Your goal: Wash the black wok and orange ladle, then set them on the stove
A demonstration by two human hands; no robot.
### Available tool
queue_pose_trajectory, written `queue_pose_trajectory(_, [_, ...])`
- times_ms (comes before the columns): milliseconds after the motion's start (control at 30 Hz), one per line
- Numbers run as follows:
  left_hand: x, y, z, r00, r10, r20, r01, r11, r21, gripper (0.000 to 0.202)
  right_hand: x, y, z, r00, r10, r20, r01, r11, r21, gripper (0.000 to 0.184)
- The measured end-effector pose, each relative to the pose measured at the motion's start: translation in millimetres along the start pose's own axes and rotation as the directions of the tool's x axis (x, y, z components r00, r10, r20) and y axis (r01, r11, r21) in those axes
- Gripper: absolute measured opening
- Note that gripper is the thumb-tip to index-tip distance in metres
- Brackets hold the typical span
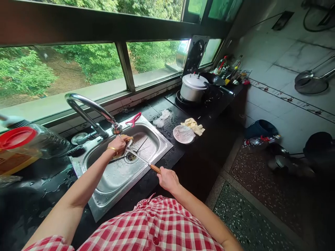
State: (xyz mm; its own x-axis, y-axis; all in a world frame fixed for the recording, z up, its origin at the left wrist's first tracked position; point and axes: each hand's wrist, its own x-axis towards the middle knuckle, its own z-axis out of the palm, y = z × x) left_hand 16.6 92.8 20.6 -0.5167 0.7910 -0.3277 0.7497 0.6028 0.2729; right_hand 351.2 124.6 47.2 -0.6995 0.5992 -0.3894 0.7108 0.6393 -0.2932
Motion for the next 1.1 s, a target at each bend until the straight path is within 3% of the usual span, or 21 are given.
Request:
queue_pose_trajectory(100, [-0.1,1.9,0.1,0.997,0.074,-0.020,-0.073,0.996,0.052,0.043,0.8,-1.7,0.9,0.999,0.030,0.028,-0.031,0.998,0.060,0.020])
queue_pose_trajectory(233, [-4.2,-4.2,2.8,0.996,-0.093,-0.002,0.093,0.995,-0.039,0.046,3.0,-3.2,4.4,0.999,0.046,0.025,-0.049,0.989,0.139,0.021])
queue_pose_trajectory(300, [-12.1,-3.7,10.2,0.991,-0.123,-0.046,0.120,0.990,-0.069,0.046,5.6,-3.5,7.6,0.997,0.069,0.028,-0.073,0.979,0.188,0.020])
queue_pose_trajectory(433, [-30.7,0.4,35.5,0.989,-0.077,-0.125,0.066,0.994,-0.089,0.047,9.9,-4.9,15.3,0.992,0.110,0.070,-0.125,0.952,0.279,0.020])
queue_pose_trajectory(567, [-29.0,-26.1,44.1,0.984,-0.160,-0.073,0.156,0.986,-0.053,0.047,5.9,-5.3,20.7,0.990,0.114,0.083,-0.133,0.950,0.282,0.020])
queue_pose_trajectory(667, [-21.3,-52.9,33.7,0.966,-0.252,-0.053,0.252,0.968,-0.012,0.047,0.5,-2.2,20.9,0.988,0.121,0.093,-0.140,0.962,0.235,0.020])
queue_pose_trajectory(733, [-19.2,-57.3,25.4,0.964,-0.253,-0.080,0.253,0.967,-0.007,0.049,-1.9,0.7,19.1,0.990,0.113,0.086,-0.128,0.973,0.192,0.020])
queue_pose_trajectory(933, [-15.5,-21.4,17.3,0.998,0.028,-0.054,-0.028,1.000,-0.013,0.044,-7.3,9.1,13.7,0.999,0.017,0.039,-0.021,0.993,0.113,0.017])
queue_pose_trajectory(1100, [-8.1,-12.8,17.8,0.997,-0.062,-0.046,0.063,0.998,0.016,0.045,-10.1,12.6,14.6,1.000,0.000,0.017,-0.001,0.994,0.106,0.017])
